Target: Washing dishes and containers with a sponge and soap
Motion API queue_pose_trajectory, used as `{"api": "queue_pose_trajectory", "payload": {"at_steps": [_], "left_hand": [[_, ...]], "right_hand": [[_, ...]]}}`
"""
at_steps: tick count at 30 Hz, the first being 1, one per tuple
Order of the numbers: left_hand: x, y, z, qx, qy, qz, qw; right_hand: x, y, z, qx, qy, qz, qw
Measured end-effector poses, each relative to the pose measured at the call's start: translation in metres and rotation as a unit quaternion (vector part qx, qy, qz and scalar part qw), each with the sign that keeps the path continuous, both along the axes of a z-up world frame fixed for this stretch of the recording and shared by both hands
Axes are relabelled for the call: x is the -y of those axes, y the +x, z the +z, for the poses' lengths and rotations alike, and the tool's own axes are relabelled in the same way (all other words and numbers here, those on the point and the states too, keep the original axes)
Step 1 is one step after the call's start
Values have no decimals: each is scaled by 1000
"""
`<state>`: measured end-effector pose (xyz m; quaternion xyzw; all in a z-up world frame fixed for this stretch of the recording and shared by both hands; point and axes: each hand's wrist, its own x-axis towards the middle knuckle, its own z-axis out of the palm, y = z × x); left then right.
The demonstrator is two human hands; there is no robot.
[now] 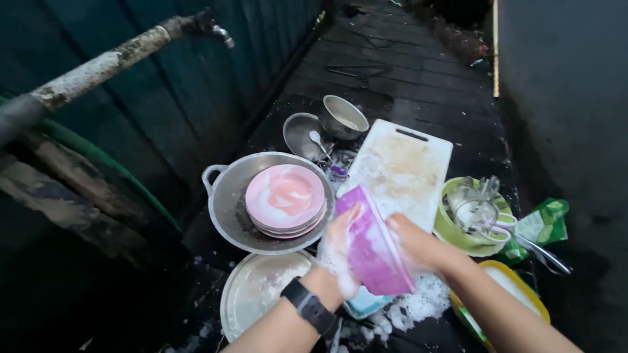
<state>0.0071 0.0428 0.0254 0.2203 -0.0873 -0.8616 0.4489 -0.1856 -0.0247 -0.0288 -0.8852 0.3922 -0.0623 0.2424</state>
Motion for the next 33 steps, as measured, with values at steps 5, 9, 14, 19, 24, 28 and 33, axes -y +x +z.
{"api": "queue_pose_trajectory", "payload": {"at_steps": [5, 9, 14, 19, 24, 28, 33], "left_hand": [[1, 1, 20, 113, 102, 167, 974], [7, -6, -20, 215, -47, 262, 940], [25, 17, -24, 221, 39, 262, 939], [45, 66, -93, 145, 55, 210, 965], [39, 101, -125, 242, 226, 215, 919], [30, 81, -235, 283, 242, 203, 905], [-7, 19, -308, 370, 243, 42, 896]], "right_hand": [[-23, -45, -60, 413, 477, -86, 771], [-22, -55, -92, 511, 574, -135, 626], [-56, 51, 41, 373, 66, 60, 923], [-3, 109, 10, 211, 64, -142, 965], [62, 181, -78, 114, -136, -64, 982], [70, 210, -108, -21, -220, -88, 971], [60, 197, -91, 155, -224, -145, 951]]}}
